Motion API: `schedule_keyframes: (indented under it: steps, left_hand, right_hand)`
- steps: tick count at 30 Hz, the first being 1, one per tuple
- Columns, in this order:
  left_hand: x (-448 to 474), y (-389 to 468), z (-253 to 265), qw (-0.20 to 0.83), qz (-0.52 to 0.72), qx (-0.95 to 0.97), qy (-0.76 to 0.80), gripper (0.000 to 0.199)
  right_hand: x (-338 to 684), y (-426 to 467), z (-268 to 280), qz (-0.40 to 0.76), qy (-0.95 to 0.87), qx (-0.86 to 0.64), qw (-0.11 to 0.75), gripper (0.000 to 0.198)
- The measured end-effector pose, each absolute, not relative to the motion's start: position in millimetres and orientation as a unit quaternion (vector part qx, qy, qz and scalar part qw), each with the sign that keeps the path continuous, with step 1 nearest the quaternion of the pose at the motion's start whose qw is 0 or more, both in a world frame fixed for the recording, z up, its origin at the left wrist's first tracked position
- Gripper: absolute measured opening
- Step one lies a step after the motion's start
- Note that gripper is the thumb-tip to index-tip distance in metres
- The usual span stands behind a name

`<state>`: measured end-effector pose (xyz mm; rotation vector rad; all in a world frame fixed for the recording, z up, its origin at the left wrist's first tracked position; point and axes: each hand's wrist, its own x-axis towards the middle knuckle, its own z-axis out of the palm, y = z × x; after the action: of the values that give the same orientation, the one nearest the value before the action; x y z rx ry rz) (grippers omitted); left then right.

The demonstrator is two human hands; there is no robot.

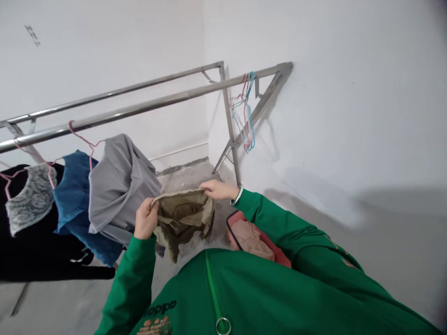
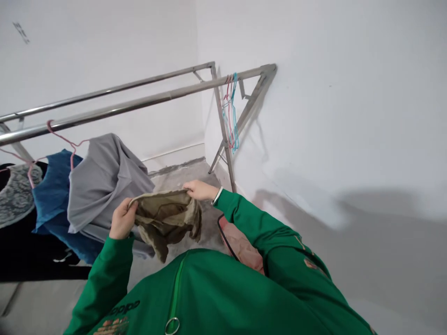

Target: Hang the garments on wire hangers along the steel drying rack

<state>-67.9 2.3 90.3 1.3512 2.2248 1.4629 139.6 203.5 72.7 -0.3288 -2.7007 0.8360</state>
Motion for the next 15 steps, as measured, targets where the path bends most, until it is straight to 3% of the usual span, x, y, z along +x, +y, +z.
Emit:
schedule_keyframes:
  steps: [3, 5, 10, 15]
  left_hand:
    - [-61, -4, 98, 0.19, 0.602, 0.337, 0.699, 0.028]
    - [-55, -11, 106, 0.239, 0.651, 0.268, 0.668, 0.031]
    - [-45, -33, 119, 0.262, 0.682, 0.173, 0.661, 0.031]
    - [-41, -44, 120, 0.204, 0.699, 0.143, 0.671, 0.026]
  right_hand:
    - [140, 211, 86, 0.302, -0.938, -0.078, 0.152, 0.022]
    - [146, 224, 107, 0.273, -0.934, -0.113, 0.201, 0.019]
    - [186, 283, 187, 0.057, -0.838, -0.394, 0.374, 0.031]
    - [212, 335, 218, -0.113, -0.797, -0.529, 0.268, 0.05]
